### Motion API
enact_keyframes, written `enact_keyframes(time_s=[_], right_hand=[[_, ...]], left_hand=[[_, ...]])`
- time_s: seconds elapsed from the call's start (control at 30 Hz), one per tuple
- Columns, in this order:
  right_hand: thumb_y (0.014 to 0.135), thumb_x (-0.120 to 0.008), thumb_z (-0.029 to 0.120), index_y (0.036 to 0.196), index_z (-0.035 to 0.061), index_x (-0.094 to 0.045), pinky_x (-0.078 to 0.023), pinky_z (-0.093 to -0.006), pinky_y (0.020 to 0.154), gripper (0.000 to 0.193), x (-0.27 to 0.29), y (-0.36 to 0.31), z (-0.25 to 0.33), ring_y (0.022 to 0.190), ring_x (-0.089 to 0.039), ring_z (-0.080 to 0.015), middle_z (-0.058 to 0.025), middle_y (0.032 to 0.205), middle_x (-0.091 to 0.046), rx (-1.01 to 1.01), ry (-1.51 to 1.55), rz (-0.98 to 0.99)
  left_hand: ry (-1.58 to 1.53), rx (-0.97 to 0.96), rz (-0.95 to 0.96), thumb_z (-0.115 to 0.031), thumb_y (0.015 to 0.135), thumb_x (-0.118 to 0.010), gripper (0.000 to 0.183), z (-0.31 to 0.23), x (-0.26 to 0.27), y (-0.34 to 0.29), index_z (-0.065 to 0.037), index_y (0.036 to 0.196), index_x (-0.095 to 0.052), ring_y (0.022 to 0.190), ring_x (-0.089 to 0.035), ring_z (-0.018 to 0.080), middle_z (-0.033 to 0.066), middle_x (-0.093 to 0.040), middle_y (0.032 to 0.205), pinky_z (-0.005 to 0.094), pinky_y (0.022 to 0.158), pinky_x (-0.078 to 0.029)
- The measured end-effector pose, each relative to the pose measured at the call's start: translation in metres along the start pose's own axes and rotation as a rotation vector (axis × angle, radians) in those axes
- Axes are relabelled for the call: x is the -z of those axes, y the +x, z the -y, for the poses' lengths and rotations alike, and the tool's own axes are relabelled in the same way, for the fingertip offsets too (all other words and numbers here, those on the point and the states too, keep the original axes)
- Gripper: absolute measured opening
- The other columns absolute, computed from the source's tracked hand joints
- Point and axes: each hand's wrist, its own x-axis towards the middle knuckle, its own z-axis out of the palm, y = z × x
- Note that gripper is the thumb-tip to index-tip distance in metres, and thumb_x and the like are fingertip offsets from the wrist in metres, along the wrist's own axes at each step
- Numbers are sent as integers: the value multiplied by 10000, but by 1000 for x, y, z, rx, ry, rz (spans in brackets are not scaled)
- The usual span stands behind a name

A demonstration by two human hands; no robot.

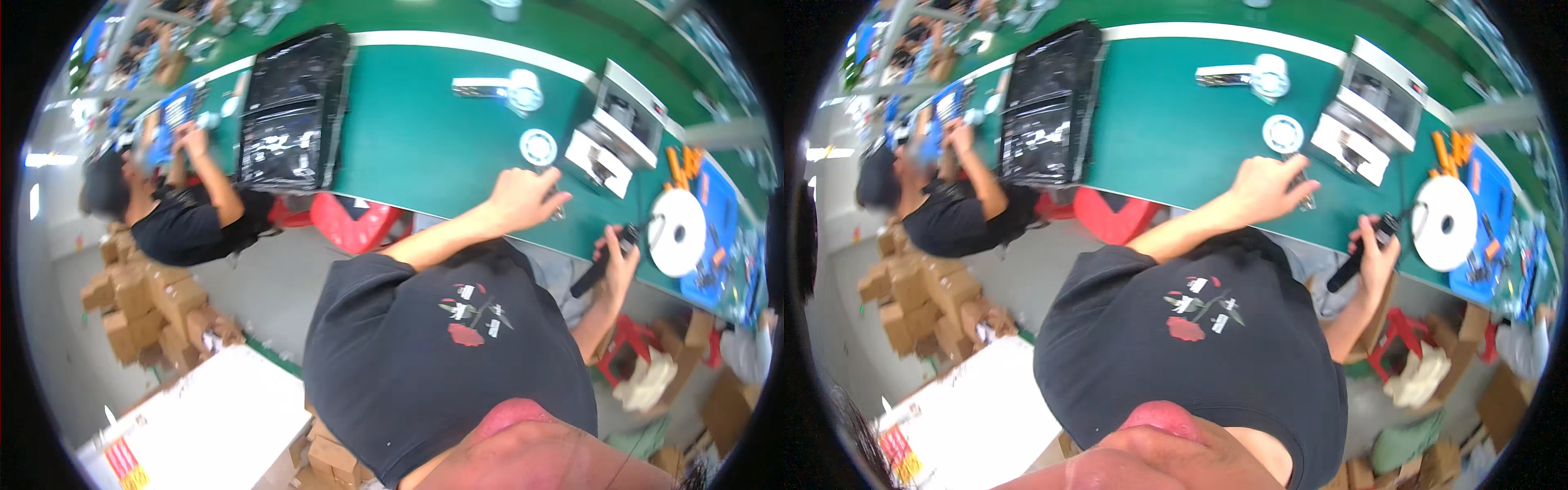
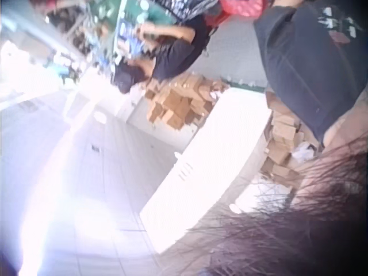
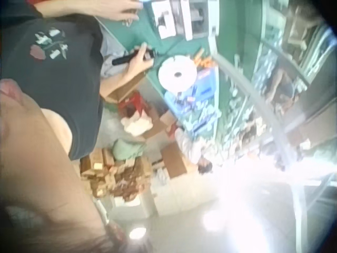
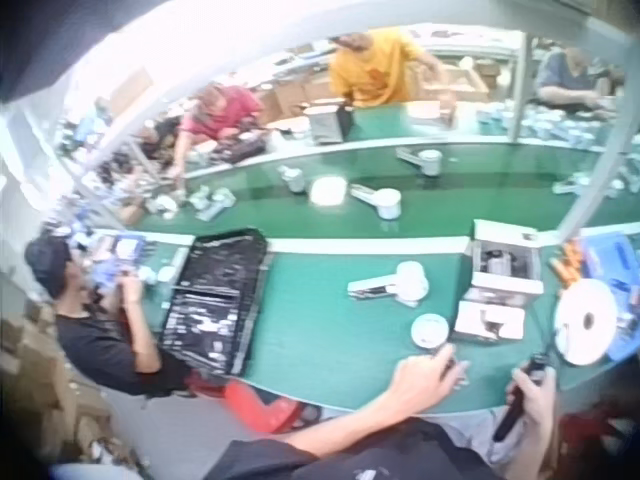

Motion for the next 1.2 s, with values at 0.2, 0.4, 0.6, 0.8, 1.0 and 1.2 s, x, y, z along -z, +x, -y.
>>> enact_keyframes(time_s=[0.2,0.4,0.6,0.8,1.0,1.2], right_hand=[[1012,-766,163,1023,12,-649,-440,-260,476,191,-5,2,-14,508,-565,-116,-59,687,-634,114,24,-31],[1004,-776,156,1015,22,-653,-427,-247,463,183,-10,1,-10,495,-558,-99,-48,685,-630,105,42,-75],[999,-784,169,1022,25,-657,-423,-244,456,193,-12,2,-4,494,-551,-91,-39,686,-627,96,40,-86],[1002,-782,174,1027,21,-654,-426,-246,457,201,-11,1,-5,500,-551,-90,-37,683,-619,84,24,-102],[1005,-773,146,1023,6,-651,-447,-245,464,187,-8,1,-13,542,-569,-91,-41,722,-627,106,43,-74],[1006,-772,145,1027,6,-656,-446,-247,465,183,-11,1,-12,547,-570,-94,-40,730,-625,103,47,-91]], left_hand=[[-161,85,51,-169,882,-803,271,-20,80,24,-60,1121,-737,569,-698,223,120,-718,697,370,584,-558],[114,-326,-80,-27,782,-677,294,26,106,174,-102,1029,-819,954,-732,350,170,-747,946,465,832,-584],[444,-379,133,-2,724,-684,191,124,22,342,-93,854,-791,981,-712,391,163,-733,983,485,848,-574],[409,-383,93,-53,736,-697,112,158,-22,376,-127,782,-767,1059,-715,362,101,-752,1057,461,896,-584],[740,-442,109,-70,769,-722,277,151,37,373,-177,1015,-792,1268,-664,337,68,-742,1341,452,1039,-560],[788,-37,159,-55,795,-732,465,220,135,351,-175,1243,-712,1223,-646,388,133,-730,1252,490,999,-550]])
